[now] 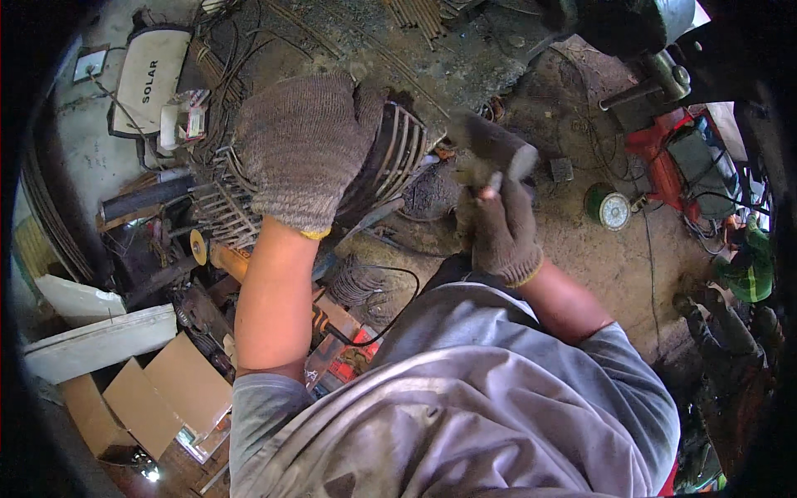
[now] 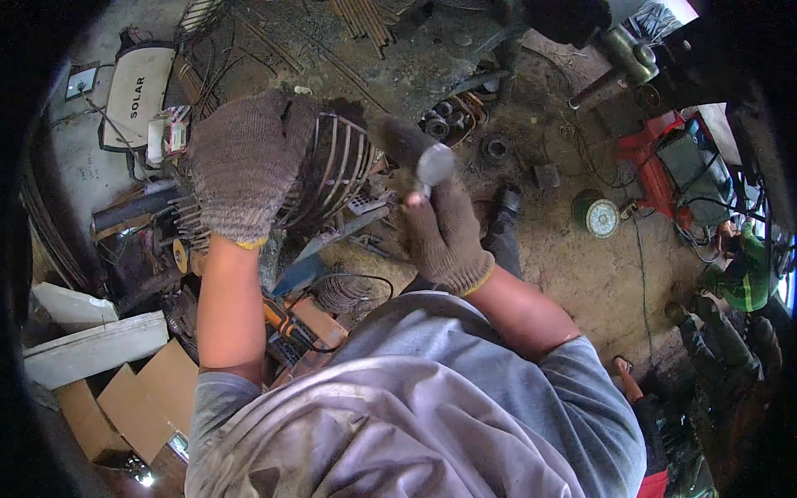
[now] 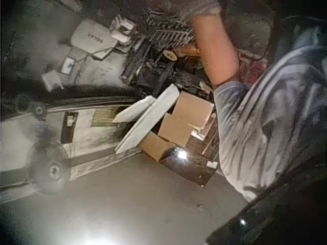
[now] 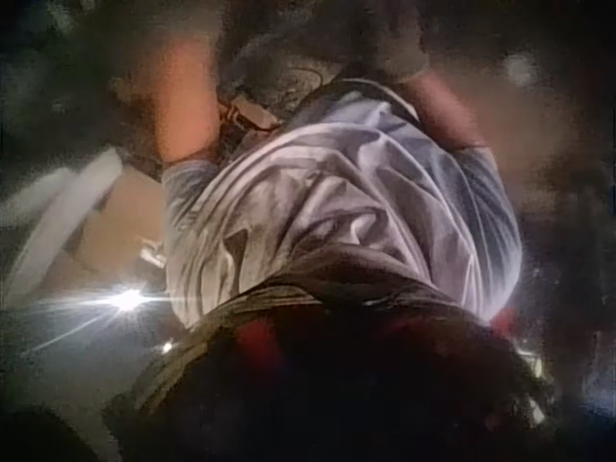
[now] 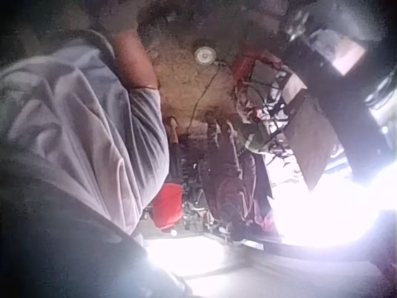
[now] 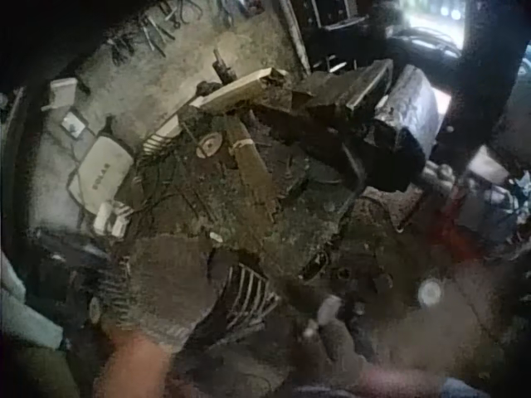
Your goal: The person holds a curved metal cage and hammers specific spots on it using a hammer while working on a cluttered workbench.
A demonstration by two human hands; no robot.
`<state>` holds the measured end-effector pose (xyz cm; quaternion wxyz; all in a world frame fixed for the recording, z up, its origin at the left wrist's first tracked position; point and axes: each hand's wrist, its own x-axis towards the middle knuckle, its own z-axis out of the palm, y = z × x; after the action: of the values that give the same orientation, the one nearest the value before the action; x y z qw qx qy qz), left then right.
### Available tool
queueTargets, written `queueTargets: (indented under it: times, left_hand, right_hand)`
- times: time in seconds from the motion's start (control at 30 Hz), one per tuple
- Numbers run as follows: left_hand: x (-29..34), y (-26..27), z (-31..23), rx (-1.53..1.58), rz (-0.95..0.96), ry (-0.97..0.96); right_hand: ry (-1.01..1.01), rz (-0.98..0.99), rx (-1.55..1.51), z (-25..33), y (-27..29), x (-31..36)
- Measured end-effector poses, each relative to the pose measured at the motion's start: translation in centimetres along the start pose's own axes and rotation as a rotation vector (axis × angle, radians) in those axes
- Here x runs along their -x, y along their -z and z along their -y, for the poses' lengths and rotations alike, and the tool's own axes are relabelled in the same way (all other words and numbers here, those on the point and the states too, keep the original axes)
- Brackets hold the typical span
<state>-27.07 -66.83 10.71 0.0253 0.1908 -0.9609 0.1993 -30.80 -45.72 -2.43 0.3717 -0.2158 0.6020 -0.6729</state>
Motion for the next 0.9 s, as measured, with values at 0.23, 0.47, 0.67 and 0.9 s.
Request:
queueTargets:
  times: [0.23,0.47,0.67,0.9]
  left_hand:
    - [-0.1,0.1,-0.2,-0.067,-0.040,-0.027]
    - [-0.2,0.3,-0.2,-0.003,-0.038,-0.028]
    - [-0.2,0.1,-0.3,-0.018,-0.049,-0.038]
    - [1.9,3.3,3.5,0.307,-0.015,0.046]
  right_hand:
    - [-0.225,0.053,0.064,-0.9,0.0,0.0]
    - [-0.089,-0.059,-0.031,-0.3,0.3,0.0]
    - [-0.060,-0.142,-0.161,-2.0,-0.3,0.6]
    - [-0.206,-0.187,-0.192,-4.6,2.4,2.8]
